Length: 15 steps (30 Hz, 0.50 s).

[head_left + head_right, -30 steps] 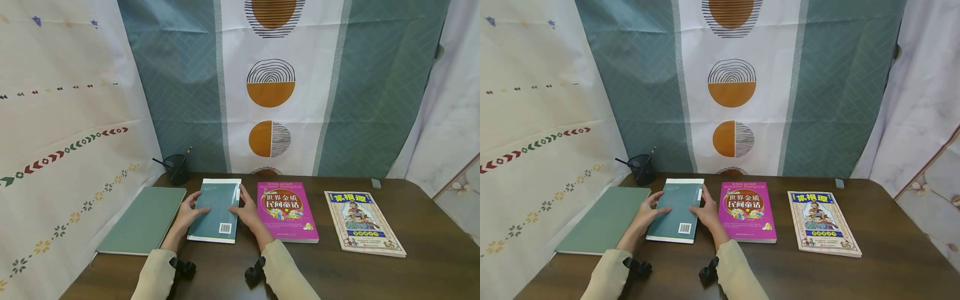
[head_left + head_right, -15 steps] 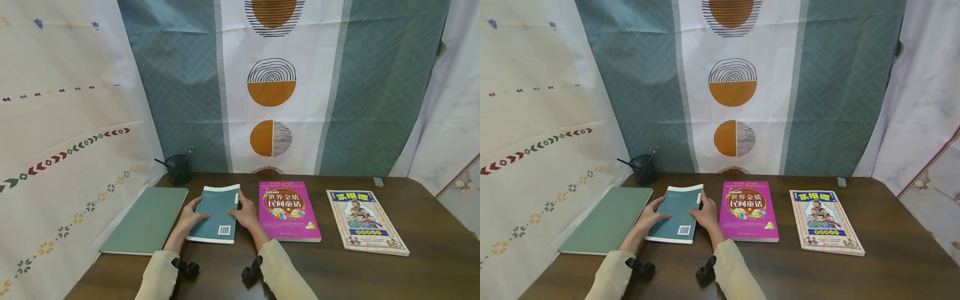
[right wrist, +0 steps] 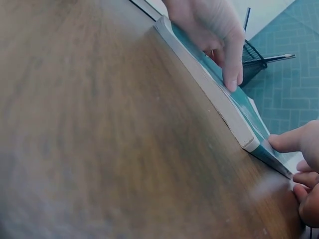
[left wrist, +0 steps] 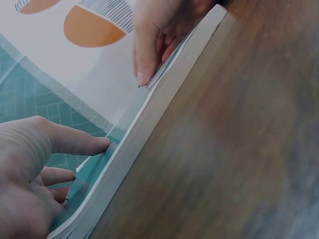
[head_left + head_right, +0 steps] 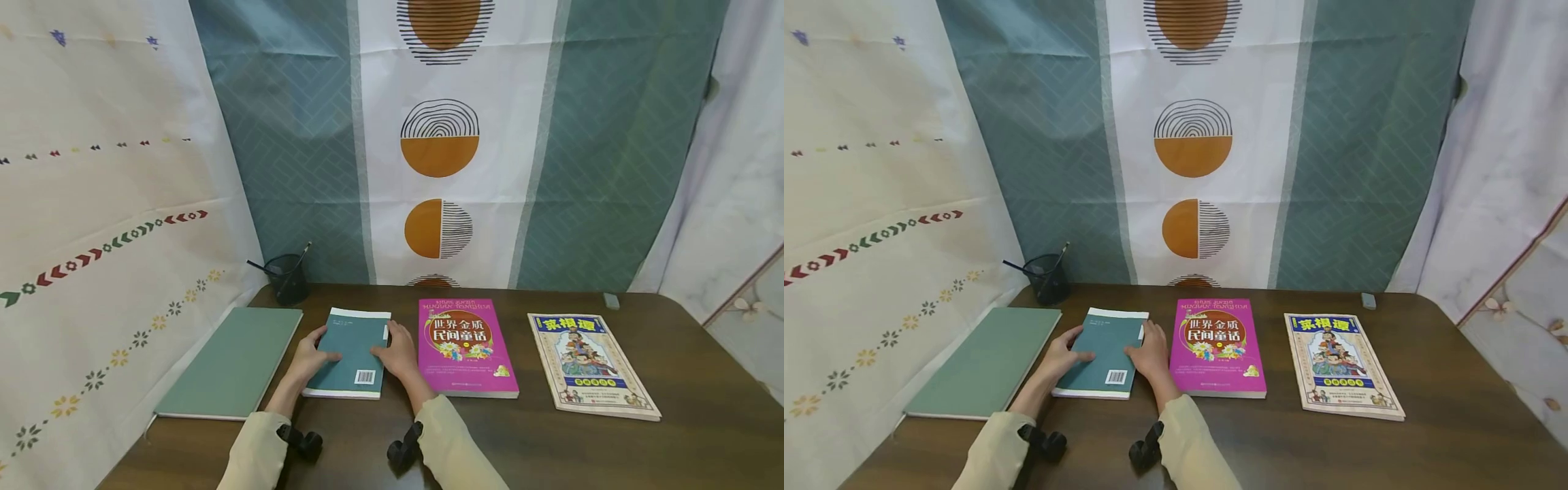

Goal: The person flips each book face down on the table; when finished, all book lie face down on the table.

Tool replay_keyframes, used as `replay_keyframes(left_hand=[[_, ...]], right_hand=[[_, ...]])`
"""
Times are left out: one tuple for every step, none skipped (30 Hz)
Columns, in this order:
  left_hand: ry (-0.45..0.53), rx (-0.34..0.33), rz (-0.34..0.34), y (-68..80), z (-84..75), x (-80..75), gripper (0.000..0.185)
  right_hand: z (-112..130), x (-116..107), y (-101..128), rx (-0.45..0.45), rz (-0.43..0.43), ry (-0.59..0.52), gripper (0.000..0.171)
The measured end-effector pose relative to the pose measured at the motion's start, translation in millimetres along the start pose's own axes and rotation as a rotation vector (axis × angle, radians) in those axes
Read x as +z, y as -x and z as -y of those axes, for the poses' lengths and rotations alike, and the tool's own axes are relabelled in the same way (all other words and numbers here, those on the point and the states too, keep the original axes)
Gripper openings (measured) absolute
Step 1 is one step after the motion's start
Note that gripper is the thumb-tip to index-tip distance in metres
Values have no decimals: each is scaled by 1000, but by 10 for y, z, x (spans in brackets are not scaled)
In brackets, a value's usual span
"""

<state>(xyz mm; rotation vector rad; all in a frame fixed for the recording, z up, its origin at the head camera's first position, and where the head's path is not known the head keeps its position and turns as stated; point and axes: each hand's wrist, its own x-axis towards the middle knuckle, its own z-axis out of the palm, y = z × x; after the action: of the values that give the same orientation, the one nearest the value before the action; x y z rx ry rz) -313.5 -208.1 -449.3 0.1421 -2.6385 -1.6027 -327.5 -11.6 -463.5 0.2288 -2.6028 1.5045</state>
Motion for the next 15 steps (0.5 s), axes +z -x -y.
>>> replay_keyframes(left_hand=[[-1, 8, -2, -4, -5, -4, 79], [-3, 13, -4, -8, -9, -8, 78], [-4, 17, -5, -12, -14, -11, 77], [-1, 17, -4, -17, -18, -15, 77], [-3, 23, -3, -22, -23, -19, 76], [0, 26, -4, -25, -25, -23, 75], [8, 18, -1, -31, -26, -26, 75], [16, 9, 5, -31, -28, -29, 75], [21, -1, 9, -29, -26, -31, 75], [27, -8, 11, -28, -25, -33, 75], [31, -11, 9, -26, -23, -33, 75], [42, -16, 4, -19, -23, -31, 75], [48, -9, -4, -22, -39, -27, 74], [46, 11, -18, -22, -61, -20, 73], [50, 37, -38, -27, -82, -4, 72]], right_hand=[[3, 1, -7, -2, -1, 4, 69], [10, -1, -13, -6, -3, 8, 68], [17, -2, -16, -1, -2, 7, 68], [24, -4, -18, 3, -1, 8, 67], [34, -8, -19, 6, -1, 5, 67], [44, -12, -18, 13, -3, -2, 66], [51, -14, -18, 13, -7, -4, 66], [59, -16, -14, 19, -9, -8, 66], [66, -17, -6, 26, -10, -17, 65], [72, -18, -1, 34, -11, -28, 65], [78, -18, 3, 42, -14, -48, 65], [83, -18, 7, 50, -16, -73, 64], [93, -26, 1, 52, -20, -98, 64], [104, -34, -4, 58, -24, -128, 63], [117, -47, -9, 59, -30, -154, 63]])
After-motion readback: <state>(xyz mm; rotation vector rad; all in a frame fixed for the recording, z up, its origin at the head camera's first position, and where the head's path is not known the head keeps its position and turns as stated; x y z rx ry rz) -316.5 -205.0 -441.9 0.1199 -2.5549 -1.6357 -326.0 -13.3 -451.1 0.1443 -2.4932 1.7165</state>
